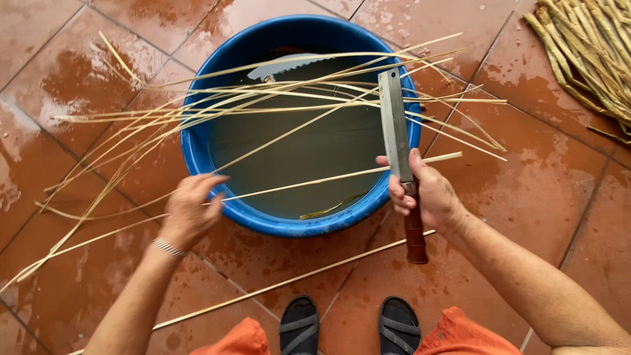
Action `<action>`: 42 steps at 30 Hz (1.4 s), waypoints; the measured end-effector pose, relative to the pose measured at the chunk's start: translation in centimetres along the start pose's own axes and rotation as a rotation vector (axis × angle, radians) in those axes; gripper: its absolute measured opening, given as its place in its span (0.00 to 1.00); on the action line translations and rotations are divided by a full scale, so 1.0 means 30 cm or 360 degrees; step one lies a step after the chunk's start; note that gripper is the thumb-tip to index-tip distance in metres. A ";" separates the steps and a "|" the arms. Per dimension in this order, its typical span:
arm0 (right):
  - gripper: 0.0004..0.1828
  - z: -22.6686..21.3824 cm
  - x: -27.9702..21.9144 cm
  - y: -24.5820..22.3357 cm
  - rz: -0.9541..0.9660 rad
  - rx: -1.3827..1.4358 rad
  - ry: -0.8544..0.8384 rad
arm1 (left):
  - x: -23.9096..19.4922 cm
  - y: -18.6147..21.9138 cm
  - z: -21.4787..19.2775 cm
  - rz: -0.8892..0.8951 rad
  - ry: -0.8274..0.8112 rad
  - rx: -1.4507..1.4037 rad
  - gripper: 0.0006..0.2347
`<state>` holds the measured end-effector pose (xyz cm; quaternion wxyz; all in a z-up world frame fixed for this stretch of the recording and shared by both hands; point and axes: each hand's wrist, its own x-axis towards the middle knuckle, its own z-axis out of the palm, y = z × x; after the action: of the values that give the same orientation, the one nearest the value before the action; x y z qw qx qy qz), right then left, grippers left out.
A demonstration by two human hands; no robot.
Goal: The person sits on a tiled floor and uses a large knife to split long, thin bamboo strips into finer strands. They hold the strips with one hand and use the knife to shave and separate the material, occasionally dipping the strips into a blue basin of water to keep them pliable.
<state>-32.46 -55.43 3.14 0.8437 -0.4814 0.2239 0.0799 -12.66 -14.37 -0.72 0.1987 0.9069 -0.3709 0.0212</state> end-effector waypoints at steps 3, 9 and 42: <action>0.40 0.106 -0.007 0.033 0.0038 0.0169 -0.0147 | 0.092 0.267 0.081 0.0225 -0.0037 -0.0563 0.17; 0.38 0.243 -0.049 0.039 0.0103 0.0022 -0.0258 | 0.140 0.587 0.131 -0.0309 -0.0359 -0.1539 0.13; 0.28 0.047 -0.098 0.010 -0.0011 -0.0241 -0.0172 | 0.205 0.425 0.352 -0.0468 -0.0257 -0.1305 0.10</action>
<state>-34.75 -53.84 4.86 0.8159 -0.5396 0.1697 0.1197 -18.04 -30.65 -4.90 0.5132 0.7951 -0.2299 -0.2270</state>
